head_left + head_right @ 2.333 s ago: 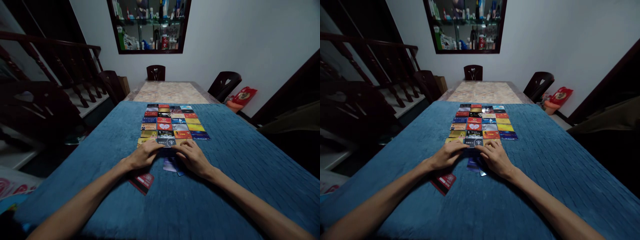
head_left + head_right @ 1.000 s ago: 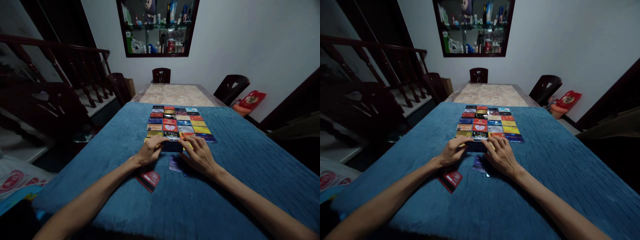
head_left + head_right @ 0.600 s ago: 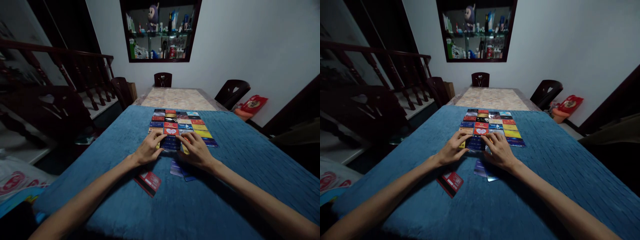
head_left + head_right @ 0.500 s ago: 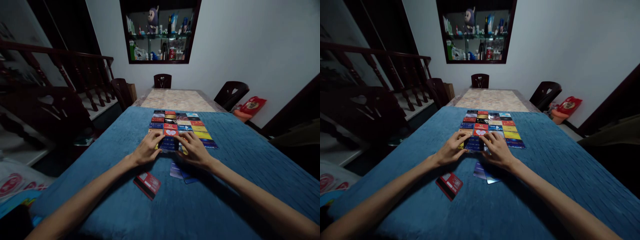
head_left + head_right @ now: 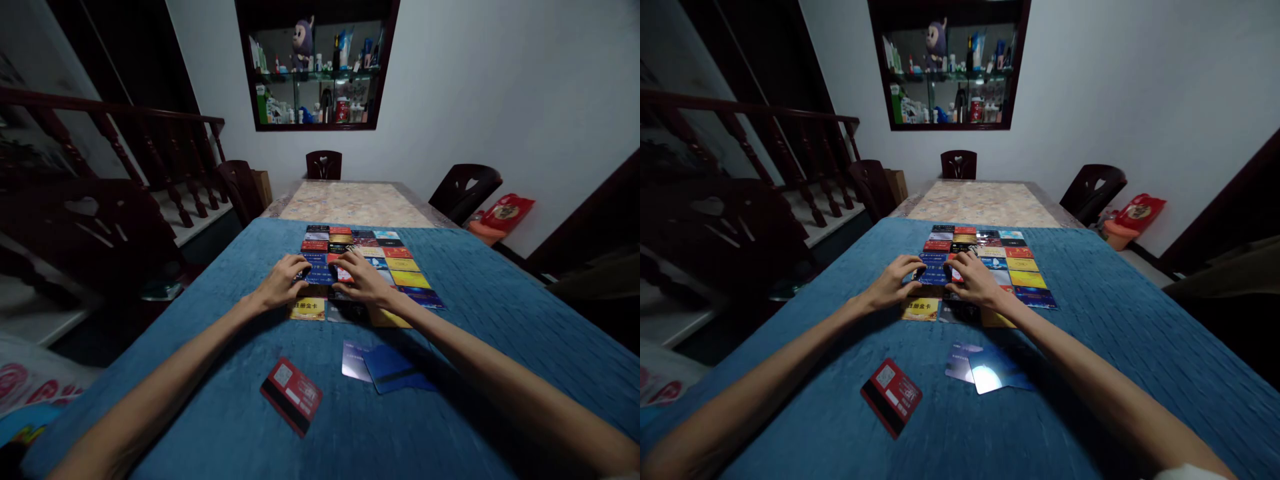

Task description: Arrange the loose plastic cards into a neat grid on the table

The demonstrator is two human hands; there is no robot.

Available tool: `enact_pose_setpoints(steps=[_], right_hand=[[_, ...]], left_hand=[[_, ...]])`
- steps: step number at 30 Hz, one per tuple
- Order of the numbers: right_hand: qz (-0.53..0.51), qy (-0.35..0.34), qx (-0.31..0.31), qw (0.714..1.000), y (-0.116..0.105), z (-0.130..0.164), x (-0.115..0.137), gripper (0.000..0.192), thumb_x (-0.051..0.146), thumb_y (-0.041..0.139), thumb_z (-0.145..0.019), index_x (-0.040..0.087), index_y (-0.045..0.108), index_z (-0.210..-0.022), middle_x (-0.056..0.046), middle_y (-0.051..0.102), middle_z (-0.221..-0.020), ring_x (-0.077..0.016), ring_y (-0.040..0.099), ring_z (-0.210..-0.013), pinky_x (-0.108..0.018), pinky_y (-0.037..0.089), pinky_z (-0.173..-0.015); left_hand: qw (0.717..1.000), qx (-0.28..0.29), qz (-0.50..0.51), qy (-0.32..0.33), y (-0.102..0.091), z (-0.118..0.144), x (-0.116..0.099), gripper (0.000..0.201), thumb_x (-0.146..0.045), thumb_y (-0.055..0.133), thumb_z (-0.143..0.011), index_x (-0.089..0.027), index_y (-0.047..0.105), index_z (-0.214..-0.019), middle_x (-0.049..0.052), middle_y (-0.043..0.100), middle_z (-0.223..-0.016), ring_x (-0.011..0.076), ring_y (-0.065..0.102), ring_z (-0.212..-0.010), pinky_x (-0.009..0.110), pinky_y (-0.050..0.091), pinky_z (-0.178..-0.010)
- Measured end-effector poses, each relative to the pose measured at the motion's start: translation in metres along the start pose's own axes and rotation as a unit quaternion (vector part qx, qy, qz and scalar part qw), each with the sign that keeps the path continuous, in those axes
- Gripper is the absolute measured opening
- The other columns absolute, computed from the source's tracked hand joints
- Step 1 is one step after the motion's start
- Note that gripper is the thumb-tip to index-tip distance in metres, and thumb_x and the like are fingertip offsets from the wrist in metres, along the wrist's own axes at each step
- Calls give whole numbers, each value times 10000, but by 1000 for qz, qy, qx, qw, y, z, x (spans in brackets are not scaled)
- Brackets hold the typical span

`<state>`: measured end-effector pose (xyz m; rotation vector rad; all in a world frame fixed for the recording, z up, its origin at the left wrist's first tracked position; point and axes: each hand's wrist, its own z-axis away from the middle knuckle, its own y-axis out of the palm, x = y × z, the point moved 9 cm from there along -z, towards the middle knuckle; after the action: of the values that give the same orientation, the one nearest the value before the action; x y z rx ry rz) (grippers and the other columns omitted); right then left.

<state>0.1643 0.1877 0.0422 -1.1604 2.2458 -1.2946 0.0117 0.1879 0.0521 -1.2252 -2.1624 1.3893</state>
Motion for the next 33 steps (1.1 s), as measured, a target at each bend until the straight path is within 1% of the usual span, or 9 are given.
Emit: enact_pose_setpoints(steps=[3, 8, 11, 14, 18, 23, 27, 33], right_hand=[[4, 22, 14, 1000, 9, -16, -17, 394, 355, 660, -862, 181, 639, -1215, -134, 620, -1144, -288, 500, -1028, -441, 456, -907], [37, 75, 64, 994, 25, -44, -41, 368, 314, 681, -855, 184, 684, -1199, -127, 645, -1155, -289, 499, -1066, -412, 418, -933], [51, 101, 90, 989, 32, -57, -48, 366, 298, 675, -864, 171, 690, -1207, -134, 646, -1192, -289, 494, -1104, -395, 402, -939], [66, 113, 123, 984, 41, -65, -52, 364, 294, 664, -871, 155, 696, -1206, -141, 647, -1217, -287, 494, -1119, -380, 391, -941], [76, 123, 142, 979, 50, -68, -56, 379, 297, 656, -865, 159, 696, -1216, -134, 668, -1195, -294, 508, -1104, -369, 393, -916], [90, 136, 160, 974, 58, -67, -63, 373, 327, 664, -855, 193, 707, -1201, -120, 686, -1188, -305, 525, -1111, -355, 407, -870], [102, 140, 169, 970, 61, -67, -67, 334, 349, 648, -864, 217, 724, -1161, -106, 696, -1187, -311, 542, -1106, -355, 419, -844], [117, 143, 182, 966, 64, -68, -70, 328, 374, 647, -866, 222, 733, -1144, -110, 708, -1144, -317, 561, -1095, -364, 436, -844]], left_hand=[[1000, 7, 1, -12, 4, -11, 18, 302, -175, 611, -854, -159, 665, -1151, 125, 617, -1208, 266, 564, -1119, 455, 485, -1006], [998, 26, -6, -52, 13, -31, 54, 277, -196, 614, -840, -164, 699, -1102, 115, 642, -1180, 268, 579, -1113, 459, 470, -1015], [996, 43, -11, -73, 19, -39, 74, 291, -201, 617, -824, -170, 705, -1100, 103, 661, -1169, 267, 592, -1107, 451, 462, -1025], [994, 62, -13, -87, 26, -44, 88, 289, -223, 620, -817, -167, 718, -1083, 101, 677, -1155, 268, 603, -1104, 431, 459, -1033], [992, 81, -16, -92, 34, -45, 96, 306, -234, 602, -819, -166, 726, -1090, 95, 692, -1154, 263, 615, -1106, 401, 462, -1034], [991, 93, -27, -96, 43, -46, 98, 323, -243, 592, -820, -162, 729, -1102, 84, 709, -1136, 245, 637, -1081, 363, 473, -1019], [990, 101, -24, -99, 46, -49, 100, 330, -235, 588, -813, -143, 732, -1095, 102, 719, -1130, 245, 647, -1063, 365, 476, -1011], [988, 111, -20, -108, 50, -52, 103, 320, -217, 598, -783, -155, 745, -1060, 82, 737, -1089, 236, 656, -1031, 343, 479, -996]])
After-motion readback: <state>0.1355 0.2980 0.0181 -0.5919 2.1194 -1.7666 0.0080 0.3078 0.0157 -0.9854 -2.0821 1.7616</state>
